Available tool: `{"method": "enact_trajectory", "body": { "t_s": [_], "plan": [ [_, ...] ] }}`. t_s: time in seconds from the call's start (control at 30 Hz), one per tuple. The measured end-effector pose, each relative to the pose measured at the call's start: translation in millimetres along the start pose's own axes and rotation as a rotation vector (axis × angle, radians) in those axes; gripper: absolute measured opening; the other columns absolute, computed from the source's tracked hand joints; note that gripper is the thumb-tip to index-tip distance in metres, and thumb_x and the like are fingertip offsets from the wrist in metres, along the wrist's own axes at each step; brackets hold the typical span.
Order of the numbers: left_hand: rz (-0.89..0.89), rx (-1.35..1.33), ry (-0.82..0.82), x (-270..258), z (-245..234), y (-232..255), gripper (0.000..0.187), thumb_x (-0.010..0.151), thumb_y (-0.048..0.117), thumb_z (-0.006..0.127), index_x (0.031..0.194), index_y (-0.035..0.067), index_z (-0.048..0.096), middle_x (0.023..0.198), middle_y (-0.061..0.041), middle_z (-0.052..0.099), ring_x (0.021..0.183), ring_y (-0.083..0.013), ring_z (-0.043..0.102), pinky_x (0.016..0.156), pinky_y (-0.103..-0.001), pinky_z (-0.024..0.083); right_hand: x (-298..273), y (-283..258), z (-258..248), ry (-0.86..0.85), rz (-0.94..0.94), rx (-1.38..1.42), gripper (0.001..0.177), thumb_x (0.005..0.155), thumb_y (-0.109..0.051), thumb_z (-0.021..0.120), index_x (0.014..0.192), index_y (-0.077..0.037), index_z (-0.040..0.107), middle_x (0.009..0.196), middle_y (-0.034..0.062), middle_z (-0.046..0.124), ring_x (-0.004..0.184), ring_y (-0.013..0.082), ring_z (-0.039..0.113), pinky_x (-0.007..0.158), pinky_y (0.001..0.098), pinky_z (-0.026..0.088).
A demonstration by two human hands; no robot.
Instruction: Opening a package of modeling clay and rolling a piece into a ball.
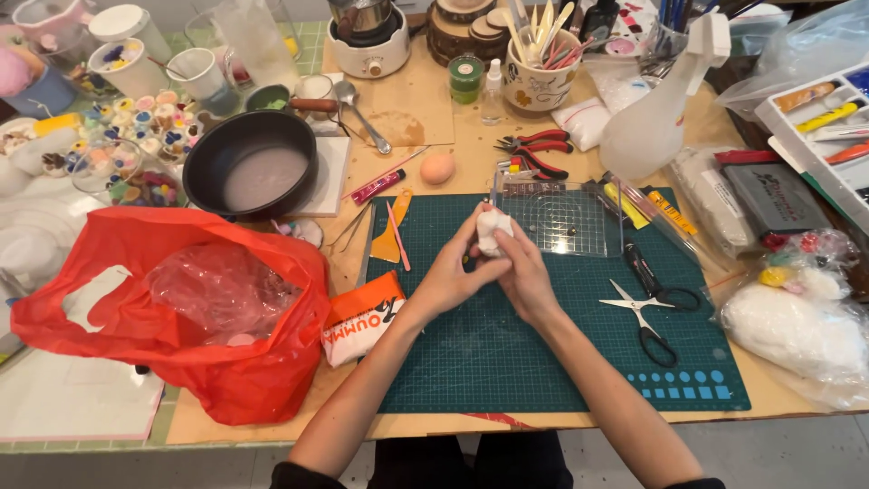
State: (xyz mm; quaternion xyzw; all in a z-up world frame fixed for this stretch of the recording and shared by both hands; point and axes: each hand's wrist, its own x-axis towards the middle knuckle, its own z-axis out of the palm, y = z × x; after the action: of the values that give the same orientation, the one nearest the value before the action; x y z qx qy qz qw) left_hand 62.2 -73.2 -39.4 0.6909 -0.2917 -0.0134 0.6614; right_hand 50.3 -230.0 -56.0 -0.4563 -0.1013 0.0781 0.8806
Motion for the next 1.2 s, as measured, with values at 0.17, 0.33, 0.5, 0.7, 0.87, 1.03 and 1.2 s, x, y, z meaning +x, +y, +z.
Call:
{"method": "enact_trajectory", "body": {
  "t_s": [0.17,0.33,0.5,0.7,0.87,1.03,1.2],
  "plan": [
    [0.005,-0.115,-0.007,2,-13,5,0.070,0.100,0.018,0.069,0.160,0.004,0.036,0.160,-0.012,0.045,0.146,-0.0215,0.045,0.120,-0.034,0.037,-2,6,-13,0.034,0.045,0.050,0.031,0.111,-0.026,0.047,0.127,-0.001,0.057,0.093,0.0048,0.064,0.083,0.0141,0.061,0.077,0.0313,0.051],
    [0.117,0.064,-0.136,-1,-23,48,0.068,0.093,0.014,0.075,0.156,0.007,0.047,0.150,-0.012,0.057,0.138,-0.0245,0.056,0.118,-0.034,0.043,-2,2,-11,0.061,0.253,0.148,0.032,0.108,-0.035,0.050,0.105,-0.005,0.061,0.073,0.0020,0.060,0.062,0.0137,0.056,0.062,0.0312,0.047],
    [0.262,0.538,-0.113,-3,-19,57,0.066,0.084,0.015,0.080,0.144,0.006,0.054,0.130,-0.010,0.064,0.116,-0.0311,0.062,0.101,-0.038,0.051,-4,-5,-6,0.029,0.302,0.031,0.068,0.101,-0.065,0.039,0.096,-0.002,0.065,0.061,0.0024,0.057,0.046,0.0156,0.053,0.048,0.0293,0.042],
    [0.297,0.630,-0.112,-2,-12,58,0.049,0.080,0.014,0.079,0.121,0.001,0.056,0.111,-0.013,0.060,0.104,-0.0344,0.060,0.087,-0.042,0.051,-1,7,-13,0.139,0.289,-0.263,0.055,0.099,-0.062,0.044,0.087,-0.011,0.061,0.063,-0.0024,0.052,0.052,0.0108,0.051,0.047,0.0266,0.040],
    [0.349,0.713,-0.029,-3,-5,39,0.031,0.082,0.012,0.079,0.102,0.002,0.057,0.100,-0.013,0.057,0.095,-0.0330,0.060,0.082,-0.043,0.050,0,10,-18,0.155,0.244,-0.192,0.052,0.105,-0.055,0.052,0.081,-0.009,0.058,0.065,-0.0021,0.051,0.054,0.0087,0.049,0.048,0.0231,0.039],
    [0.408,0.695,0.031,-4,-4,35,0.027,0.082,0.012,0.080,0.092,0.003,0.056,0.088,-0.012,0.057,0.085,-0.0322,0.061,0.075,-0.042,0.050,-1,8,-12,0.148,0.215,-0.089,0.038,0.105,-0.043,0.057,0.088,-0.010,0.060,0.068,-0.0028,0.051,0.057,0.0075,0.048,0.052,0.0224,0.040],
    [0.368,0.417,0.131,-6,1,35,0.017,0.088,0.013,0.078,0.089,0.005,0.063,0.081,-0.009,0.064,0.073,-0.0225,0.067,0.064,-0.036,0.053,-1,6,-3,0.162,0.173,0.014,0.029,0.105,-0.033,0.053,0.093,-0.008,0.062,0.071,-0.0012,0.057,0.057,0.0079,0.050,0.052,0.0226,0.041]
  ]
}}
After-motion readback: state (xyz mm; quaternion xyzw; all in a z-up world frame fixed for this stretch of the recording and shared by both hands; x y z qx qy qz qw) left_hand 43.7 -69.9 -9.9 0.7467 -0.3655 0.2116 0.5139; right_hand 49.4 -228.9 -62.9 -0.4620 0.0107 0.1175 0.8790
